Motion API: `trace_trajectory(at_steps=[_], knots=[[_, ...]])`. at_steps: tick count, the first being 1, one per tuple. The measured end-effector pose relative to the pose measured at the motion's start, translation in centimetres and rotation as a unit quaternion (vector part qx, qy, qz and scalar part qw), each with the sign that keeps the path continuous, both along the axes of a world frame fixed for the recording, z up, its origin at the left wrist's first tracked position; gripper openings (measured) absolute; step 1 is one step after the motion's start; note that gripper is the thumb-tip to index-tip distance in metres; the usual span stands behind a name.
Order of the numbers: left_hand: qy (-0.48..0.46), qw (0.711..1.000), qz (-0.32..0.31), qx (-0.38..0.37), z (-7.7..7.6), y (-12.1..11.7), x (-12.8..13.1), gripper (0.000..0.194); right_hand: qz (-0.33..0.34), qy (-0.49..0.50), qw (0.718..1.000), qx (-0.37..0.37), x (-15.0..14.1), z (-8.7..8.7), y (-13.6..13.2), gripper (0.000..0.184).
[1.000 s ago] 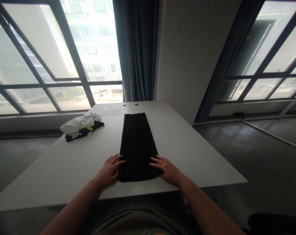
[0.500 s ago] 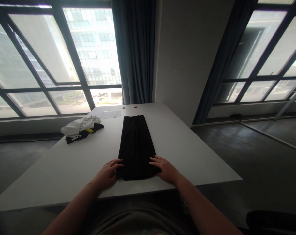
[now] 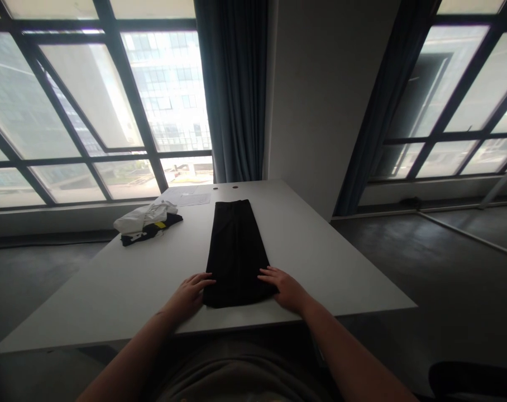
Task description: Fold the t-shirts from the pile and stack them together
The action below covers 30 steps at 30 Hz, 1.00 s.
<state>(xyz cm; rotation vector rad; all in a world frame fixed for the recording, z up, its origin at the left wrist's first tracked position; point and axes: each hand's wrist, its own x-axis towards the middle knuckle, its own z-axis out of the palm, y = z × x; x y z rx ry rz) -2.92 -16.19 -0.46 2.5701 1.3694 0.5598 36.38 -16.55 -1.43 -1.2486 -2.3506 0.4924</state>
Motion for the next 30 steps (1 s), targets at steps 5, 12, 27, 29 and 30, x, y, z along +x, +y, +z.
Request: trace_trajectory(at_steps=[5,12,27,29,30], knots=[[-0.004,1.0,-0.023,0.0,0.2,0.0,0.1,0.061,-0.007,-0.007,1.0,0.003,-0.2,0.3,-0.2,0.088],[0.029,0.997,-0.071,-0.03,0.6,-0.1,0.1,0.073,-0.001,-0.004,1.0,0.009,0.0,-0.3,0.0,0.08],[0.04,0.995,-0.094,-0.011,-0.6,0.3,-0.2,0.081,-0.001,0.024,1.0,0.019,0.2,-0.9,0.2,0.077],[0.033,0.995,-0.098,-0.014,-0.7,0.2,-0.2,0.082,-0.002,0.02,1.0,0.021,0.2,-1.0,0.2,0.076],[0.03,0.995,-0.097,-0.021,-0.7,0.1,-0.2,0.082,-0.003,0.019,1.0,0.02,0.3,-1.1,0.3,0.075]])
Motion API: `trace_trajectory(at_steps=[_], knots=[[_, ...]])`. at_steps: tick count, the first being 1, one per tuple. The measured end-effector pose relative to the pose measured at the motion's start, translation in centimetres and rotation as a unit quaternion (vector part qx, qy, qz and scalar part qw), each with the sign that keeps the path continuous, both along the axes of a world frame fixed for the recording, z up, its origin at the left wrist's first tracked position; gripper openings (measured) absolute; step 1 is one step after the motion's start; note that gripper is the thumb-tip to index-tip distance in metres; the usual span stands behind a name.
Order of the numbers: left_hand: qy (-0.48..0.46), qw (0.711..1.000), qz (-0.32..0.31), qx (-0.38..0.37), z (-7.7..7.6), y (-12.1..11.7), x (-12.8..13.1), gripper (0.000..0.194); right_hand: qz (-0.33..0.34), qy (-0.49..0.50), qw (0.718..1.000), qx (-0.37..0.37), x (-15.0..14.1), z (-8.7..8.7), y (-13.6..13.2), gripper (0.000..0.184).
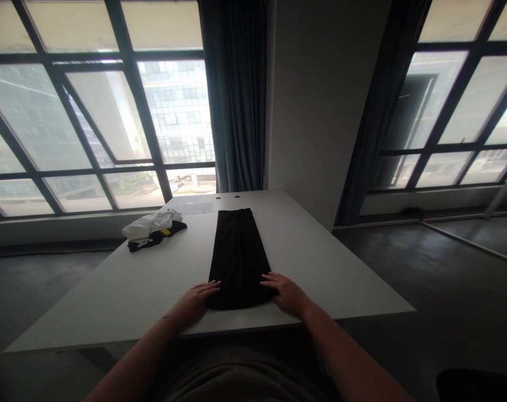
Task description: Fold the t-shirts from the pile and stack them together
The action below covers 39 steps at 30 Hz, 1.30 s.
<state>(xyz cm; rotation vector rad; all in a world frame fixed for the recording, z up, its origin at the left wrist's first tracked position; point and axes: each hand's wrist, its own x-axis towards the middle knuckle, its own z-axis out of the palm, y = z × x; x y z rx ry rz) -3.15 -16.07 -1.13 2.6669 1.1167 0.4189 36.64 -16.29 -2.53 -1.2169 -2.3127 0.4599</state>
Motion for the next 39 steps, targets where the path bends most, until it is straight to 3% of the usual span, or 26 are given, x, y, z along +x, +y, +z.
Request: trace_trajectory(at_steps=[10,20,26,30,34,39], knots=[[-0.036,0.999,0.022,-0.025,0.5,-0.4,0.2,0.069,0.006,0.025,1.0,-0.018,0.0,0.3,-0.2,0.076],[-0.072,0.995,0.038,-0.062,1.2,-1.9,-0.4,0.065,0.028,0.012,0.999,-0.027,-0.1,0.9,-2.3,0.078],[-0.11,0.99,0.036,-0.086,1.1,-2.2,-1.0,0.06,-0.002,0.091,0.994,-0.059,0.2,1.8,-3.0,0.042],[-0.127,0.984,0.043,-0.116,1.1,-2.5,-1.2,0.056,-0.043,0.104,0.989,-0.093,0.5,1.9,-3.6,0.046],[-0.111,0.982,0.066,-0.138,2.4,-3.5,-1.1,0.054,-0.052,0.086,0.986,-0.131,0.3,2.8,-4.7,0.052],[-0.051,0.987,0.036,-0.148,6.1,-5.5,-0.5,0.056,0.012,0.089,0.984,-0.155,-0.6,5.8,-6.4,0.032]])
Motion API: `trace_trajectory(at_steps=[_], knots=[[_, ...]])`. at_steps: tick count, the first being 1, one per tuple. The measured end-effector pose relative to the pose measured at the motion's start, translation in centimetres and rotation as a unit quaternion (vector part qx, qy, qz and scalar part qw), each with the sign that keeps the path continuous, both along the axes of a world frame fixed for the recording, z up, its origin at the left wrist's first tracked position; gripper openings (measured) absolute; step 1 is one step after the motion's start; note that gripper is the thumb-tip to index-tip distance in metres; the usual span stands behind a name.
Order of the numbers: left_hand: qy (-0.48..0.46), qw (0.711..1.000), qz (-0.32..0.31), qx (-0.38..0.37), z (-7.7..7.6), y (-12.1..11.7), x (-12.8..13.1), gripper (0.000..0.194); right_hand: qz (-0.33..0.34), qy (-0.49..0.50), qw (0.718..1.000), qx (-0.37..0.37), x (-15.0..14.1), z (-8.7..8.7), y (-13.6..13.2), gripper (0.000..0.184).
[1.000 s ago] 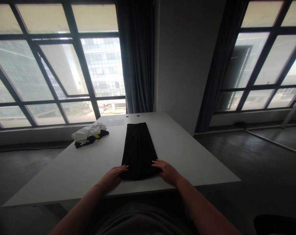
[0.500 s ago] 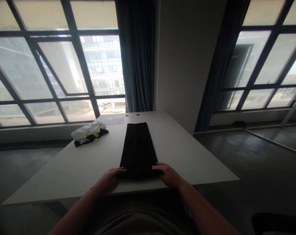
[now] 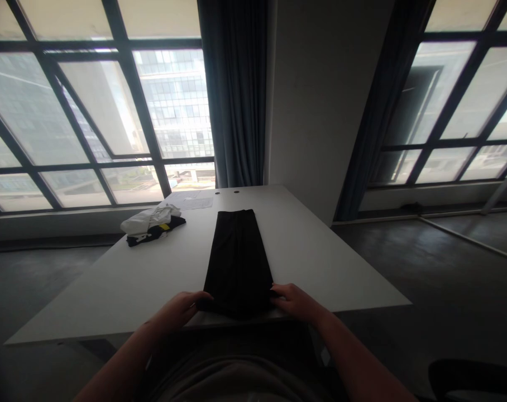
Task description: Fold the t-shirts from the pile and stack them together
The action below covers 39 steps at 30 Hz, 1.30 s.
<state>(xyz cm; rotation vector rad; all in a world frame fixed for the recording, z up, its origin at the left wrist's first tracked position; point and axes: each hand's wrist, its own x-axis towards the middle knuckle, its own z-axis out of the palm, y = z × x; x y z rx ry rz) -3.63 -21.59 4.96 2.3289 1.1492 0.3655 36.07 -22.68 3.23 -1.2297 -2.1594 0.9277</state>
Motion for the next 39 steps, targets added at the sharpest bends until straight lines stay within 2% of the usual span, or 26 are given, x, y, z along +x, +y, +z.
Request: trace_trajectory(at_steps=[5,7,9,12,16,19,22,25,30,34,37,39], knots=[[0.014,0.999,-0.032,-0.028,3.6,-1.6,0.5,0.054,0.04,-0.007,0.996,-0.08,-0.4,2.7,-1.0,0.027],[-0.018,0.999,-0.026,-0.033,4.3,-1.5,0.5,0.045,0.035,0.031,0.995,-0.092,-0.2,3.2,-0.9,0.032],[-0.07,0.997,-0.004,-0.035,4.2,-0.8,0.5,0.036,0.006,0.092,0.991,-0.097,0.1,3.2,-0.3,0.038],[-0.148,0.987,0.043,-0.04,3.3,1.5,0.3,0.03,-0.06,0.172,0.978,-0.098,0.4,2.9,1.5,0.046],[-0.214,0.969,0.1,-0.072,1.6,5.7,0.7,0.034,-0.131,0.212,0.963,-0.103,0.2,2.2,4.8,0.049],[-0.153,0.973,0.16,-0.069,0.3,8.3,1.4,0.034,-0.171,0.179,0.965,-0.082,-0.5,1.0,7.4,0.042],[-0.046,0.975,0.214,-0.041,-1.1,9.7,2.2,0.026,-0.229,0.066,0.971,-0.001,-1.2,-1.2,9.1,0.028],[-0.012,0.97,0.241,-0.014,-2.5,9.8,2.5,0.015,-0.257,-0.007,0.963,0.077,-1.5,-3.4,9.8,0.028],[0.015,0.955,0.295,0.019,-4.0,8.8,2.6,0.017,-0.25,0.014,0.961,0.119,-1.2,-4.9,9.5,0.043],[0.051,0.949,0.309,0.04,-4.1,8.4,2.9,0.018,-0.252,-0.015,0.958,0.135,-1.3,-5.2,9.7,0.025],[0.096,0.942,0.318,0.055,-3.8,8.4,3.2,0.012,-0.242,-0.078,0.947,0.196,-1.5,-5.4,9.9,0.009],[0.119,0.938,0.318,0.061,-3.7,8.3,3.4,0.008,-0.234,-0.103,0.941,0.221,-1.6,-5.4,9.9,0.006]])
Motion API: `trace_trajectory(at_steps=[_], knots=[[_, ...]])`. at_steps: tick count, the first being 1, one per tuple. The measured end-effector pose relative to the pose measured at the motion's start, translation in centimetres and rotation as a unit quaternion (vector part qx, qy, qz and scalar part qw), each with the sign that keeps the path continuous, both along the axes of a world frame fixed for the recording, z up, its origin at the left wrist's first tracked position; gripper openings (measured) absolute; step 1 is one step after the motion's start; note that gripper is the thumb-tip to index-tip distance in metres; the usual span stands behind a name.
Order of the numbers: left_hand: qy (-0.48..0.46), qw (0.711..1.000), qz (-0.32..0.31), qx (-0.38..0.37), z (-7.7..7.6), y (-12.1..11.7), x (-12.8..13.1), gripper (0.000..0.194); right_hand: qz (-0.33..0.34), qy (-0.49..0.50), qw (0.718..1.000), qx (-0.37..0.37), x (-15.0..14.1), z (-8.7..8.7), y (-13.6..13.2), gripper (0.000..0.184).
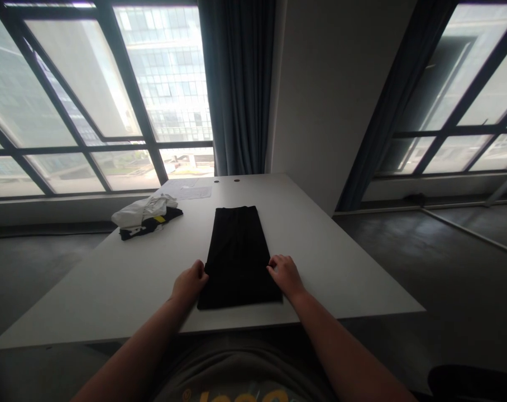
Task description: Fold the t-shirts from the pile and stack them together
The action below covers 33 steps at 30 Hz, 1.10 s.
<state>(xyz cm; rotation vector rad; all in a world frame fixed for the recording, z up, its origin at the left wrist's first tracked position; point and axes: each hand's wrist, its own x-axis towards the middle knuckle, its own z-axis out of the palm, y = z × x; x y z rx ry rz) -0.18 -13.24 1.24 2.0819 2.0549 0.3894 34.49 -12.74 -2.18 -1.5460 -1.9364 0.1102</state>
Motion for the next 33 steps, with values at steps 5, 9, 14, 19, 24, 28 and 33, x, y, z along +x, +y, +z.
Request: trace_trajectory(at_steps=[5,9,14,19,24,28,33], knots=[[0.014,1.0,-0.009,-0.003,0.2,-0.2,0.2,0.009,-0.004,-0.01,1.0,-0.01,-0.1,0.0,0.1,0.011],[-0.035,0.999,-0.036,-0.003,0.2,-0.7,-0.5,0.013,0.01,0.022,1.0,-0.002,0.2,-0.2,0.1,0.014],[-0.096,0.99,-0.103,0.005,-0.3,-2.0,-1.9,0.015,-0.009,0.076,0.997,0.008,0.7,0.3,-1.5,0.024],[-0.118,0.981,-0.155,0.006,-0.7,-3.6,-2.7,0.022,0.023,0.09,0.992,-0.084,0.8,1.7,-4.4,0.031],[-0.121,0.976,-0.183,-0.004,-0.5,-4.8,-3.1,0.027,0.076,0.061,0.992,-0.08,0.8,2.2,-6.5,0.026],[-0.125,0.974,-0.191,0.002,-0.5,-5.4,-3.3,0.031,0.084,0.066,0.992,-0.06,1.1,1.8,-7.3,0.026],[-0.144,0.966,-0.214,0.031,-0.8,-5.5,-3.4,0.032,0.096,0.078,0.985,-0.116,1.1,1.7,-7.4,0.031]])
